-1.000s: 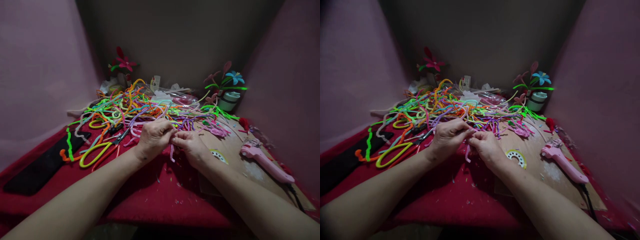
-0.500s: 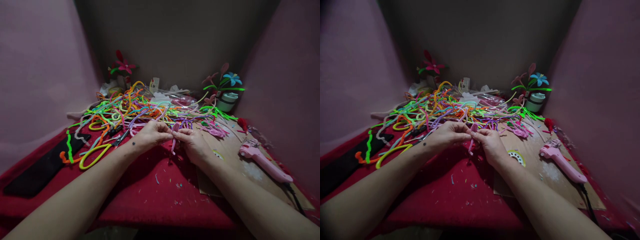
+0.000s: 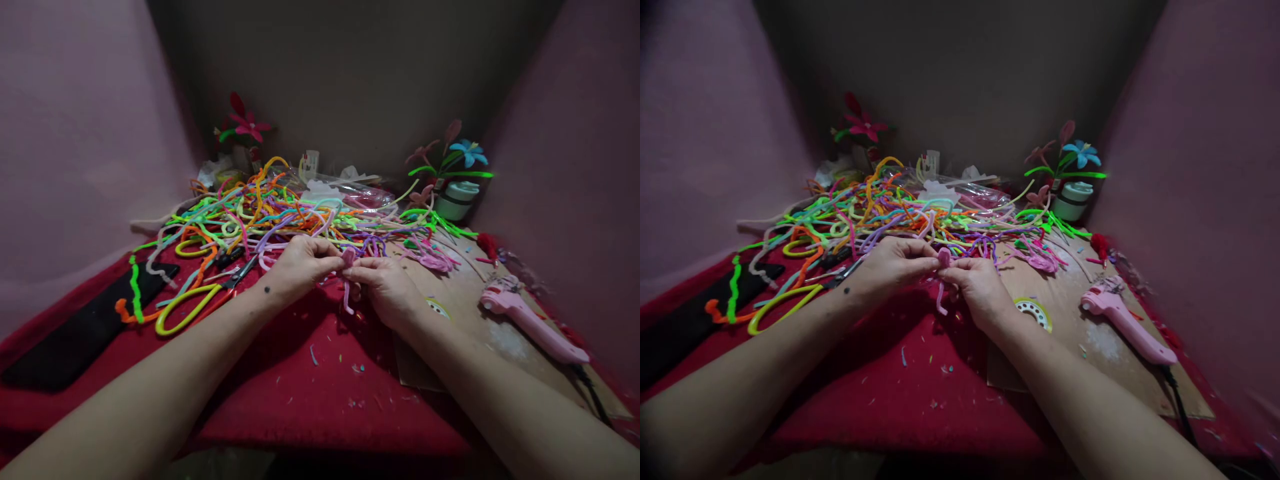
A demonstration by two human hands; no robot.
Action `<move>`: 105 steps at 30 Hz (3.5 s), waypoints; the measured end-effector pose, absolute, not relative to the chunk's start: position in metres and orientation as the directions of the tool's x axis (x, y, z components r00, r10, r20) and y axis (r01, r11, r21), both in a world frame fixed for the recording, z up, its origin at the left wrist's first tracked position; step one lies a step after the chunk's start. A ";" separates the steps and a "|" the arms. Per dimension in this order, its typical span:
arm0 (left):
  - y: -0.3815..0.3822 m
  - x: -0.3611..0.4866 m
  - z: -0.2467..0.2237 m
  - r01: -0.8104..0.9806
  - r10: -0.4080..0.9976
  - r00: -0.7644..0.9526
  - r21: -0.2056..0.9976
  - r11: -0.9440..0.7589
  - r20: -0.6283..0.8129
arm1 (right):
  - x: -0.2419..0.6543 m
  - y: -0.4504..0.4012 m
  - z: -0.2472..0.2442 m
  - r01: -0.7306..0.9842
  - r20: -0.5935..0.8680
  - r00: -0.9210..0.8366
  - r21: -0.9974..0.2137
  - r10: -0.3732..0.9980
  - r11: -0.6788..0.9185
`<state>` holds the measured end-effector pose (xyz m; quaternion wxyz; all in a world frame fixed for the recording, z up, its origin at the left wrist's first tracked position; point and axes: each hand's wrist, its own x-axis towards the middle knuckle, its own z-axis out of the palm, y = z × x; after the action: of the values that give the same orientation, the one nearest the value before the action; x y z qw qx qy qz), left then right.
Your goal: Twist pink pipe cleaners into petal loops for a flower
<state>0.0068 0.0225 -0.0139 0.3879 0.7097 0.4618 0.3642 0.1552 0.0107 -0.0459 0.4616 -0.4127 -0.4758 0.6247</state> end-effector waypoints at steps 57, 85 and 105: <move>-0.003 0.038 -0.022 0.204 0.888 0.394 0.964 0.170 -0.239 | 0.156 0.015 -0.045 -0.334 0.105 0.069 -0.934 0.992 0.123; 0.009 0.019 -0.013 0.280 0.964 0.264 0.959 -0.045 -0.032 | 0.159 0.016 -0.041 -0.460 -0.075 -0.162 -0.877 0.984 -0.143; 0.014 0.010 -0.017 0.655 0.890 0.395 0.609 -0.447 0.228 | 0.155 0.010 -0.042 -0.125 0.035 -0.012 -0.992 0.999 0.033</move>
<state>0.0100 0.0138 -0.0167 0.2172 0.8064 0.4790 0.2703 0.1549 0.0105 -0.0423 0.5353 -0.4555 -0.4798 0.5252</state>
